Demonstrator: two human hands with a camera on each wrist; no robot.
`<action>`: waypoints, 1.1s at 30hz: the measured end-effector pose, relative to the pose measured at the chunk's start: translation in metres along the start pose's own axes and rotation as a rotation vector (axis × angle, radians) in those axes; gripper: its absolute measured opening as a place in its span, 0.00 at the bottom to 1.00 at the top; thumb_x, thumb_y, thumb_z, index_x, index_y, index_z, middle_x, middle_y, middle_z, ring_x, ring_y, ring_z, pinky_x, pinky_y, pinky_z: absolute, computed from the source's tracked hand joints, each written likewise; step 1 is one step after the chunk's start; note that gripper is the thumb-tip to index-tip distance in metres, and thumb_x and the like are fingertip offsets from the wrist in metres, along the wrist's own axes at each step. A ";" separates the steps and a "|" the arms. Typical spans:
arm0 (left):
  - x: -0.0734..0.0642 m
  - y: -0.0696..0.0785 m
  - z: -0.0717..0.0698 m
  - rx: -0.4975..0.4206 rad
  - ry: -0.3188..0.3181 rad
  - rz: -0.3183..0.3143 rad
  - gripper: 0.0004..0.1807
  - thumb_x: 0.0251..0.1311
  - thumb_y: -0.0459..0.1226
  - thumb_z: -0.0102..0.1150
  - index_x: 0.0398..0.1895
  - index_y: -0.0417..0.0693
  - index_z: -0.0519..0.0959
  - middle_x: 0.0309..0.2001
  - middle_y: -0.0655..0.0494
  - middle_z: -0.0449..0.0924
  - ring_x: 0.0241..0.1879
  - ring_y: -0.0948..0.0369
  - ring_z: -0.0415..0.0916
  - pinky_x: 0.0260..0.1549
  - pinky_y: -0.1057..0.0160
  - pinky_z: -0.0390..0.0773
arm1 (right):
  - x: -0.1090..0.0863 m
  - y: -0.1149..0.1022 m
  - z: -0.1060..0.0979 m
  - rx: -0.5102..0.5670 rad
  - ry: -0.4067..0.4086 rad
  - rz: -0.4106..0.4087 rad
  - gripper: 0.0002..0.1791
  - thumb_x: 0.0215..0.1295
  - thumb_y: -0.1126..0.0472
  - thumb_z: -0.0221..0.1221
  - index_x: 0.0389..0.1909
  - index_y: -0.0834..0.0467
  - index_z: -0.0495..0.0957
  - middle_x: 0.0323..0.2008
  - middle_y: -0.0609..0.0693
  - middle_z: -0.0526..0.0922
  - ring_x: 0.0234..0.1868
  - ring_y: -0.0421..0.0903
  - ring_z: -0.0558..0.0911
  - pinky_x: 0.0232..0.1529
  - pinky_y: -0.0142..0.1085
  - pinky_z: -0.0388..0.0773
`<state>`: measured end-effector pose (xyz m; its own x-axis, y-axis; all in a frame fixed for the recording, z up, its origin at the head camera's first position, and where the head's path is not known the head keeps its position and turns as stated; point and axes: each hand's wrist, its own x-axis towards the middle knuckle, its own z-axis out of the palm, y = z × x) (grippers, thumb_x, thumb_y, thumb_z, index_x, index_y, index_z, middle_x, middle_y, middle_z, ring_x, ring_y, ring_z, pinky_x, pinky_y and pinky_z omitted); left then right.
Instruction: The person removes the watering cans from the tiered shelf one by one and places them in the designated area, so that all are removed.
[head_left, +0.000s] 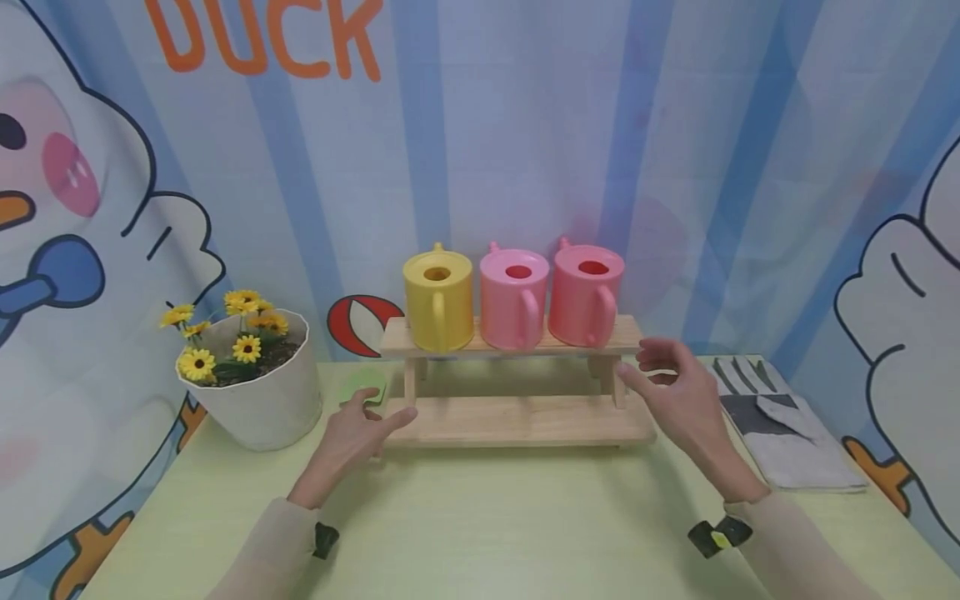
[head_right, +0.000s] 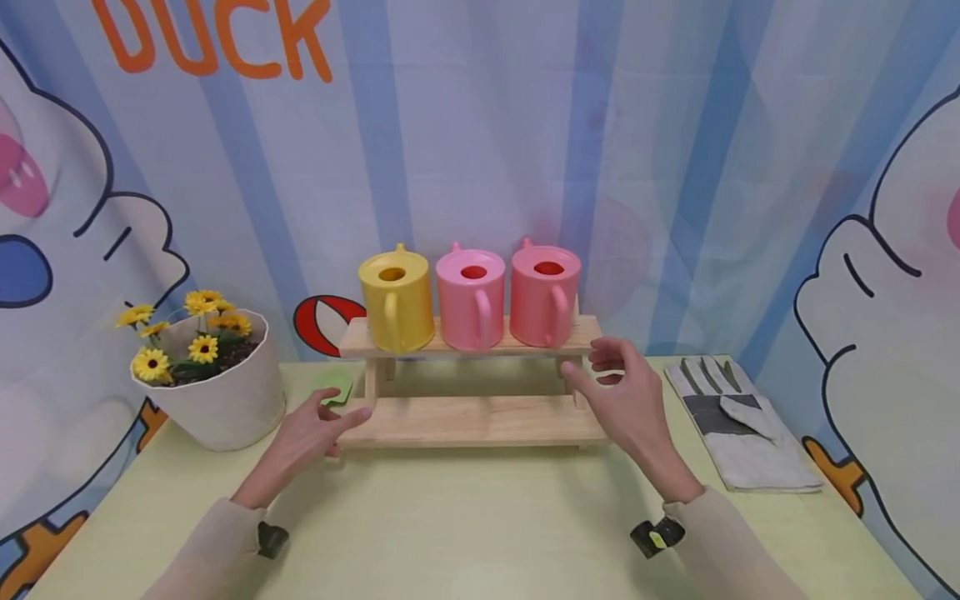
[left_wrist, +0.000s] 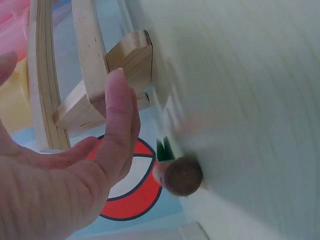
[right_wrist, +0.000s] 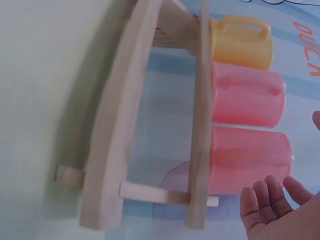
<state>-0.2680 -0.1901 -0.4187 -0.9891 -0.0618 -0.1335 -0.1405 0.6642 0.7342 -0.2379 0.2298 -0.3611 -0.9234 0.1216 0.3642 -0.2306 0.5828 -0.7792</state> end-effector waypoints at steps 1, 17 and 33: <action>0.000 0.000 0.000 -0.010 -0.008 0.001 0.54 0.70 0.65 0.64 0.84 0.40 0.58 0.65 0.31 0.80 0.37 0.54 0.90 0.52 0.46 0.85 | 0.002 -0.004 0.001 0.012 0.001 0.015 0.32 0.77 0.45 0.67 0.70 0.62 0.75 0.59 0.61 0.84 0.60 0.50 0.81 0.50 0.13 0.70; 0.015 -0.007 0.006 -0.295 -0.156 -0.076 0.59 0.64 0.49 0.78 0.87 0.39 0.50 0.67 0.30 0.77 0.44 0.57 0.88 0.47 0.58 0.89 | 0.048 -0.039 0.023 0.173 0.028 0.234 0.34 0.76 0.40 0.64 0.70 0.61 0.74 0.64 0.60 0.80 0.62 0.52 0.78 0.60 0.37 0.75; 0.019 -0.007 0.010 -0.295 -0.145 -0.077 0.60 0.58 0.37 0.83 0.87 0.42 0.53 0.68 0.26 0.76 0.42 0.57 0.86 0.41 0.65 0.88 | 0.069 -0.044 0.040 0.226 0.005 0.280 0.28 0.80 0.45 0.62 0.67 0.62 0.77 0.59 0.60 0.81 0.57 0.53 0.78 0.55 0.33 0.79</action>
<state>-0.2850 -0.1881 -0.4327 -0.9615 0.0172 -0.2742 -0.2424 0.4163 0.8763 -0.3034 0.1807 -0.3220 -0.9591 0.2554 0.1221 -0.0310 0.3339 -0.9421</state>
